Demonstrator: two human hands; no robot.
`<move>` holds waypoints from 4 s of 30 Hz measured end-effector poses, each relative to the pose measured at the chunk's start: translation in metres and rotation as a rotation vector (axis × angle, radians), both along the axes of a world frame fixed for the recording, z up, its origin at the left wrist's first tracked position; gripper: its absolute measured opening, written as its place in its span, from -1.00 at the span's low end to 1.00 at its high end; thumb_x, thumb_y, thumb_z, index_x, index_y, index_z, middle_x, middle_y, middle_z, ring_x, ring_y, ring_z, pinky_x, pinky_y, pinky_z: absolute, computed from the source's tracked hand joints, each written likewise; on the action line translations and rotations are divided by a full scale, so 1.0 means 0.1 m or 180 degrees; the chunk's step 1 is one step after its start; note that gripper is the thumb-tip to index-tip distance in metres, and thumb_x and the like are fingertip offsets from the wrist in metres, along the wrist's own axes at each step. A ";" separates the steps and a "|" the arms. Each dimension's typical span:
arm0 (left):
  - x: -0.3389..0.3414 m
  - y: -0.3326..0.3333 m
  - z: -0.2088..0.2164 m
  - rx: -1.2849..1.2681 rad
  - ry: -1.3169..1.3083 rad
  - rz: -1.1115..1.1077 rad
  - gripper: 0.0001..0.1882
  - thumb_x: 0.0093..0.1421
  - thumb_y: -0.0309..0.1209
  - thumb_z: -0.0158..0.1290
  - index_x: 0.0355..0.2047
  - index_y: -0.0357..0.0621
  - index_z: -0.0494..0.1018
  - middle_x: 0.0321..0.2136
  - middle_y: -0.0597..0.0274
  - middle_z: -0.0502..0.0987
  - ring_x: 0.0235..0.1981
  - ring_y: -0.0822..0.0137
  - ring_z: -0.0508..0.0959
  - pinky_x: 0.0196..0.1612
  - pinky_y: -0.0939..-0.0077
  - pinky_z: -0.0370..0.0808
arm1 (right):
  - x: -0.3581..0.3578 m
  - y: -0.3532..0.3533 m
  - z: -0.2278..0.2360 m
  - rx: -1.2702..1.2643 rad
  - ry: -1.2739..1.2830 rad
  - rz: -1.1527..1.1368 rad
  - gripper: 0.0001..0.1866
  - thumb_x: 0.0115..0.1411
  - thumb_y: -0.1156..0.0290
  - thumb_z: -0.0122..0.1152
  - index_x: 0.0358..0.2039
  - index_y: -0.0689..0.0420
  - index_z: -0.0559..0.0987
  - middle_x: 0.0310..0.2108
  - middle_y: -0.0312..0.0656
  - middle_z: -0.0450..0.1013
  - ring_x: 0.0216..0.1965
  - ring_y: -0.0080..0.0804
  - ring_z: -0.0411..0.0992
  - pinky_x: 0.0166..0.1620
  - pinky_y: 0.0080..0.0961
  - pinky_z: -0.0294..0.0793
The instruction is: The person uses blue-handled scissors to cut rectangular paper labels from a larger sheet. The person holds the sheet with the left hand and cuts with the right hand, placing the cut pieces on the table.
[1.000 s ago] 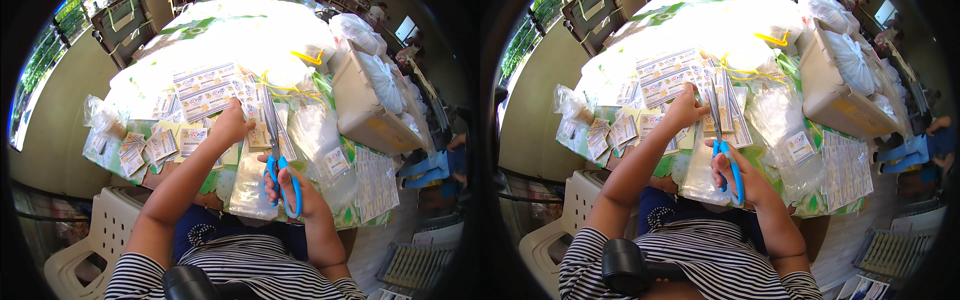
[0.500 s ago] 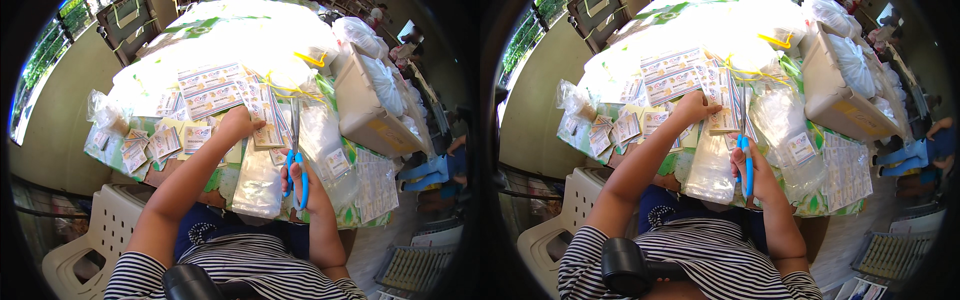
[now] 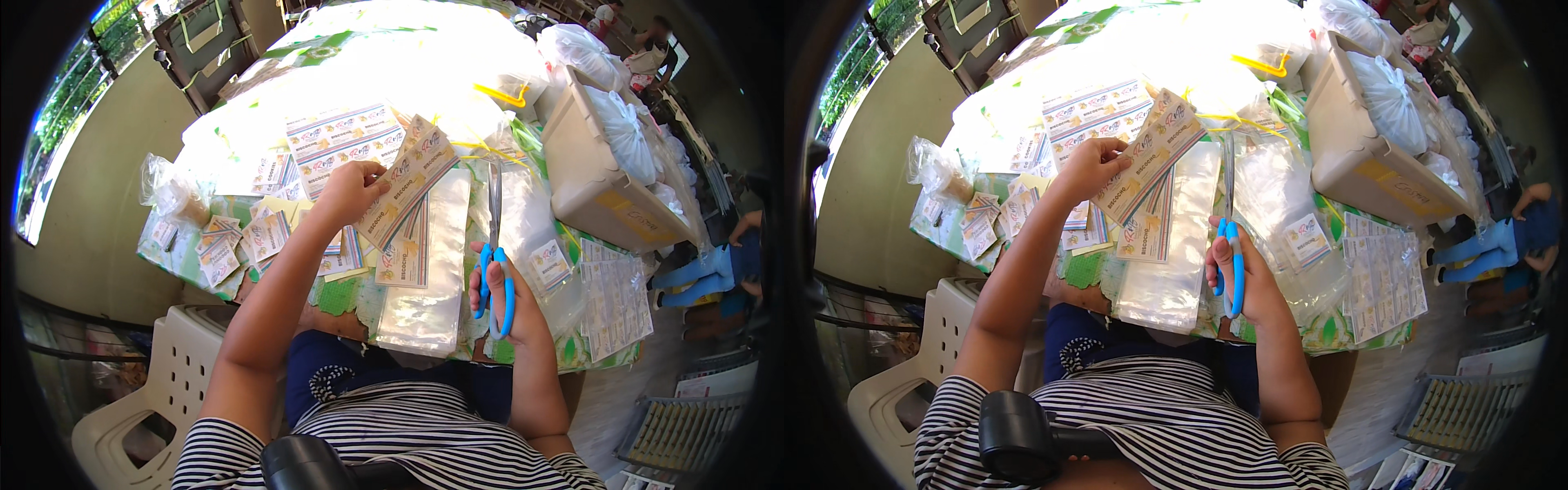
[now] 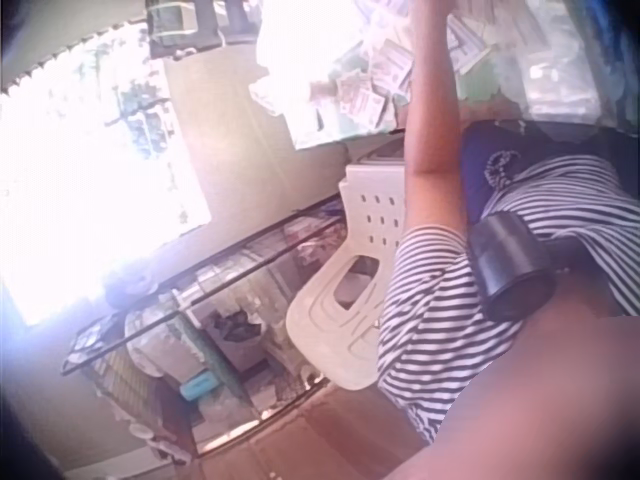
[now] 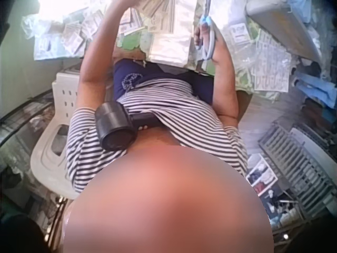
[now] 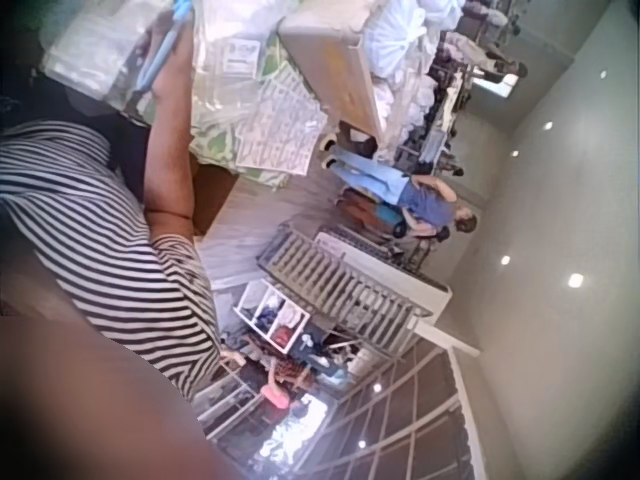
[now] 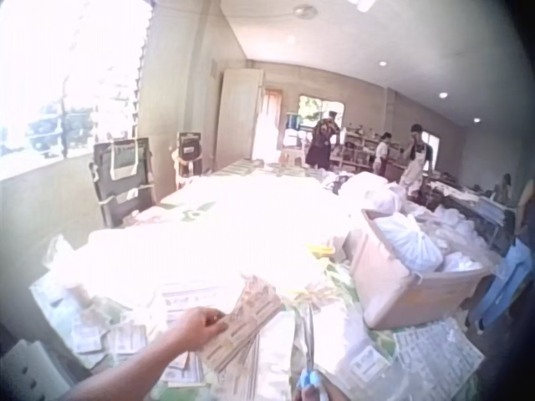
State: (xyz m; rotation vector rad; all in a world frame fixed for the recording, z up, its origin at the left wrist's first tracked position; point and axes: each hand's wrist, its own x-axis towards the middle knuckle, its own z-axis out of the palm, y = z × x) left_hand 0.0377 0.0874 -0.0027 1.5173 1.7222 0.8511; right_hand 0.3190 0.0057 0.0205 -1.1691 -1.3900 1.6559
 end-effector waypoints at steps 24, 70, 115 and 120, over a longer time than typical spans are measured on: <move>-0.21 -0.63 0.71 0.0138 -0.1201 -0.0779 -0.80 0.28 -0.45 0.00 -0.14 -0.31 0.37 -0.40 0.22 0.57 -0.39 0.60 0.50 -0.33 0.64 0.45 | -0.24 0.31 0.19 0.0620 0.0884 -0.0818 -0.41 0.19 0.22 0.26 0.11 0.22 0.26 -0.32 -0.19 0.44 -0.37 -0.52 0.43 -0.29 -0.56 0.48; -0.69 -0.98 1.12 0.0026 -0.0864 -0.0769 -0.83 0.25 -0.48 0.05 -0.21 -0.33 0.41 -0.36 0.28 0.58 -0.35 0.68 0.48 -0.30 0.72 0.47 | -0.55 0.11 0.31 0.0827 -0.0540 0.1904 -0.40 0.26 0.26 0.14 0.21 0.21 0.15 -0.39 -0.34 0.19 -0.38 -0.63 0.16 -0.24 -0.70 0.26; -0.81 -0.98 0.94 -0.0394 -0.0968 -0.0858 -0.77 0.21 -0.48 0.09 -0.17 -0.37 0.42 -0.39 0.22 0.60 -0.39 0.63 0.49 -0.35 0.69 0.45 | -0.77 0.13 0.13 0.0378 -0.0288 0.1641 -0.39 0.21 0.02 0.17 0.11 0.14 0.29 -0.51 -0.42 0.19 -0.56 -0.73 0.15 -0.48 -0.73 0.20; -0.99 -1.18 0.75 -0.0231 -0.1703 -0.0552 -0.73 0.19 -0.45 0.13 -0.14 -0.34 0.42 -0.40 0.25 0.60 -0.39 0.57 0.55 -0.33 0.67 0.50 | -0.80 0.19 0.04 0.0224 0.0102 0.1307 -0.40 0.19 -0.01 0.18 0.07 0.15 0.33 -0.57 -0.43 0.20 -0.61 -0.73 0.13 -0.50 -0.74 0.19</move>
